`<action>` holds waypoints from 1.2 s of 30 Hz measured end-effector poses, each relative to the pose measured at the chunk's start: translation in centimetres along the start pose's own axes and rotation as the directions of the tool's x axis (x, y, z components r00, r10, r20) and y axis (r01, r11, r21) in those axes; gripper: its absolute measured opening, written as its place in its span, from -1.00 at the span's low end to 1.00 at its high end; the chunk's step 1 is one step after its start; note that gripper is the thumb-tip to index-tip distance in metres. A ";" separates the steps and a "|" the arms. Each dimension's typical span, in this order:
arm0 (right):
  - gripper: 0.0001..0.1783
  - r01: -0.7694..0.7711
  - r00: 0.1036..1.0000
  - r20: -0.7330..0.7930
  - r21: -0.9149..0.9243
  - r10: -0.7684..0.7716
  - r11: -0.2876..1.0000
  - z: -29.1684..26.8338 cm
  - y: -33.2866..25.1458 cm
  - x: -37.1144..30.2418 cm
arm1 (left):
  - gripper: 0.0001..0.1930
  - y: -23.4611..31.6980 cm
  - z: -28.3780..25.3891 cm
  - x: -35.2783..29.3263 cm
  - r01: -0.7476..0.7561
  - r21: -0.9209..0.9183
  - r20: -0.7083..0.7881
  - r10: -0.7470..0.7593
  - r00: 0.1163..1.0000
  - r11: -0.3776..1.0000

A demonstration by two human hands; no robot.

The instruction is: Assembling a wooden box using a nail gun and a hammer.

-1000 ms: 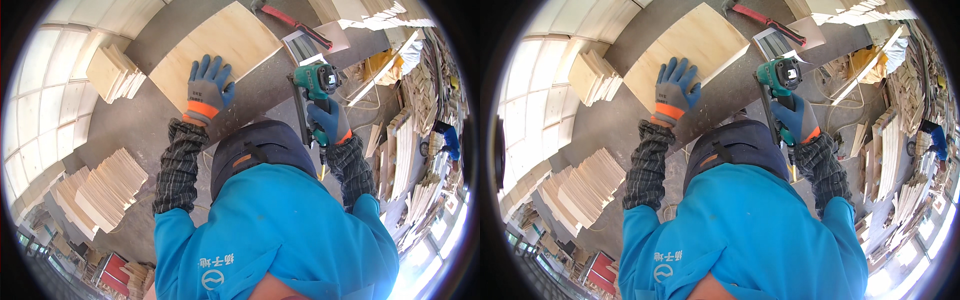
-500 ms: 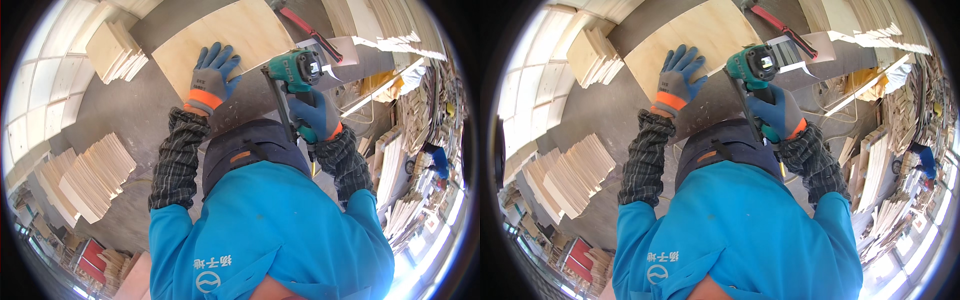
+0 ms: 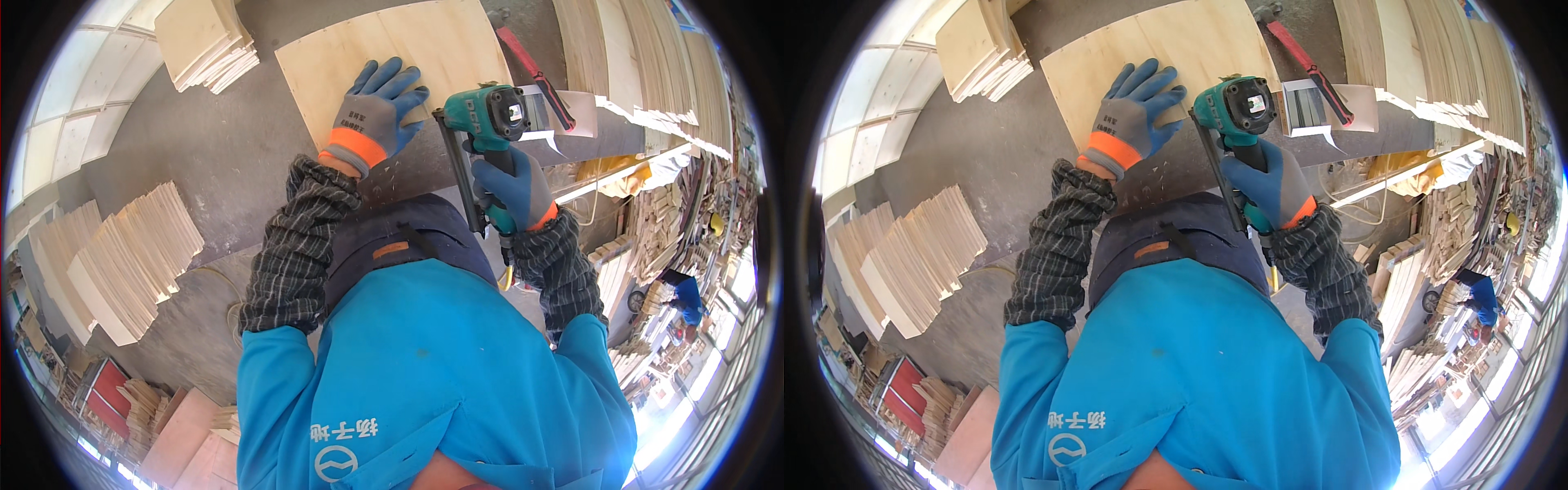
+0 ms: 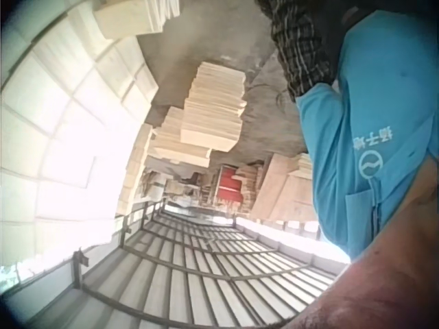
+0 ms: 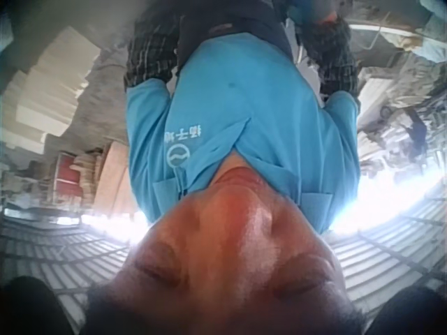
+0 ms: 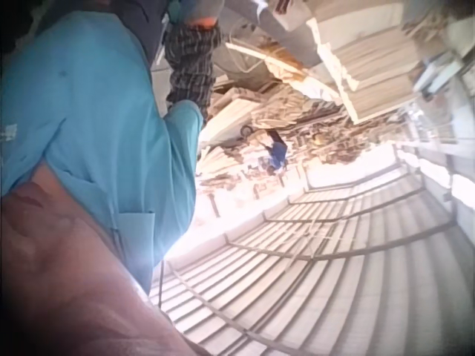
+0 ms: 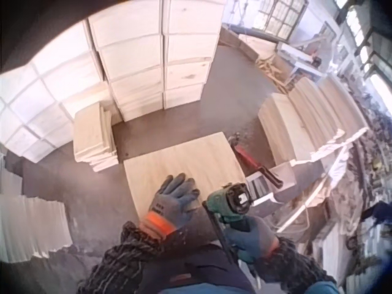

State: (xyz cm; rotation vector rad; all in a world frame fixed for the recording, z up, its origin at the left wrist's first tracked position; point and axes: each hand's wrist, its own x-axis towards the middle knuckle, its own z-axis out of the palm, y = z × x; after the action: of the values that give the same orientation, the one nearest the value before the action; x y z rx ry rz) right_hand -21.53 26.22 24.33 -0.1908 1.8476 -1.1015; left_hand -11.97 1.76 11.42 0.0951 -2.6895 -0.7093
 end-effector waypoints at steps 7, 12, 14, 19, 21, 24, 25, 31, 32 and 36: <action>-0.48 0.036 0.999 0.022 -0.038 -0.035 0.999 -0.4 0.6 0.3 | -0.51 -0.1 0.1 -0.1 0.005 0.009 -0.001 -0.005 1.000 1.000; -0.50 -0.014 1.000 0.000 0.042 0.014 0.999 -0.6 0.2 0.0 | -0.51 -0.2 0.2 -0.2 0.007 0.017 0.002 -0.007 1.000 1.000; -0.50 -0.013 1.000 0.007 0.045 0.012 0.999 -0.6 0.1 0.0 | -0.51 -0.2 0.1 -0.3 0.000 0.019 0.008 0.000 1.000 1.000; -0.49 0.002 1.000 0.027 0.011 -0.002 1.000 -0.4 0.2 0.1 | -0.51 -0.1 0.2 -0.2 0.000 0.019 0.003 0.000 1.000 1.000; -0.49 0.009 1.000 0.029 0.017 -0.010 1.000 -0.2 0.2 0.2 | -0.51 -0.2 0.2 -0.1 -0.003 0.019 0.001 0.003 1.000 1.000; -0.50 0.009 0.999 0.032 0.019 -0.009 1.000 -0.3 0.4 0.3 | -0.51 -0.2 0.3 -0.1 0.001 0.016 -0.003 -0.001 1.000 1.000; -0.50 0.009 0.999 0.031 0.017 -0.009 1.000 -0.2 0.4 0.3 | -0.52 -0.2 0.4 -0.1 0.002 0.020 -0.002 -0.002 1.000 1.000; -0.52 0.024 1.000 0.019 0.029 -0.025 0.999 -0.3 0.1 0.1 | -0.52 -0.3 0.4 -0.3 0.005 0.023 -0.006 -0.005 1.000 1.000; -0.52 0.015 1.000 0.003 0.027 -0.015 1.000 -0.5 0.0 0.0 | -0.52 -0.4 0.4 -0.4 0.005 0.017 -0.012 -0.005 1.000 1.000; -0.47 -0.003 0.997 -0.075 0.069 0.008 0.998 -1.0 -0.4 -0.4 | -0.53 -0.3 0.4 -0.3 -0.002 0.033 -0.006 0.002 1.000 0.999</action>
State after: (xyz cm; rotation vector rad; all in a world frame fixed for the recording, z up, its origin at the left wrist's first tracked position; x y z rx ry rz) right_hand -22.21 26.83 25.05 -0.1056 1.8719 -1.1803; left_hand -11.88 1.72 10.89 0.1029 -2.6954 -0.6628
